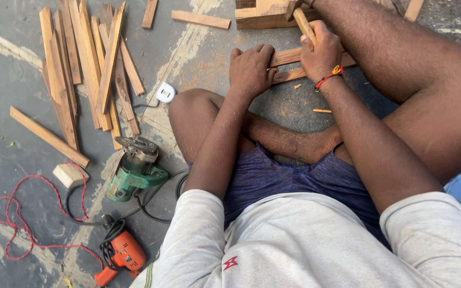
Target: The person sits on the floor and assembles a rectangular wooden frame by hand. They use a hammer to drive nails into the joints of the wooden pieces, securing them together. The person occasionally lifts and rotates the frame to check alignment and continue nailing.
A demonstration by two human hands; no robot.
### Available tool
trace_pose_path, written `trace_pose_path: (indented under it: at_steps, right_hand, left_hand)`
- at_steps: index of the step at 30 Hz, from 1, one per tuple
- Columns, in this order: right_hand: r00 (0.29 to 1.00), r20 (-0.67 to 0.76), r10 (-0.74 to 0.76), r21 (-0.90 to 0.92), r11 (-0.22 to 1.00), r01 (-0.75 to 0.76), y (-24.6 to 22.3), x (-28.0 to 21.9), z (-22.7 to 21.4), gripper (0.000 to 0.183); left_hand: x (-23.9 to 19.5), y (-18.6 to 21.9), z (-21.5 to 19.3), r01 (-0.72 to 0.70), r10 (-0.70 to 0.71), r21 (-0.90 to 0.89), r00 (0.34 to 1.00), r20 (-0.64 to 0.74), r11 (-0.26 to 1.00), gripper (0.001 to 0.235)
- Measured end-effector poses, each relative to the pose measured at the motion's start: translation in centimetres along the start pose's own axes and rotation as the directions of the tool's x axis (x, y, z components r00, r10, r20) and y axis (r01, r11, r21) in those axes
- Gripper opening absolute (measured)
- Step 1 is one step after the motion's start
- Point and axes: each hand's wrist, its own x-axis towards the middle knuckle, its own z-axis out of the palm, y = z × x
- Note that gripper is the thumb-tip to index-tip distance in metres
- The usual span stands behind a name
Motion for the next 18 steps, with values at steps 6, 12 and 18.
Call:
trace_pose_path:
  at_steps: [6, 12, 18]
  right_hand:
    - [0.998, 0.042, 0.051, -0.004, 0.999, -0.051, -0.14, 0.23, 0.15, 0.015]
    - [0.997, 0.058, 0.047, 0.007, 0.999, -0.048, 0.06, 0.38, -0.02, 0.014]
    - [0.999, 0.044, 0.021, -0.001, 1.000, -0.021, 0.29, 0.14, 0.03, 0.014]
  left_hand:
    - [-0.18, -0.18, -0.32, -0.024, 0.022, -0.034, 0.999, -0.040, 0.999, 0.032]
    - [-0.02, -0.04, -0.77, -0.007, 0.007, -0.030, 1.000, 0.015, 1.000, 0.031]
    - [-0.14, 0.00, -0.97, -0.015, 0.013, -0.067, 1.000, -0.024, 0.998, 0.035]
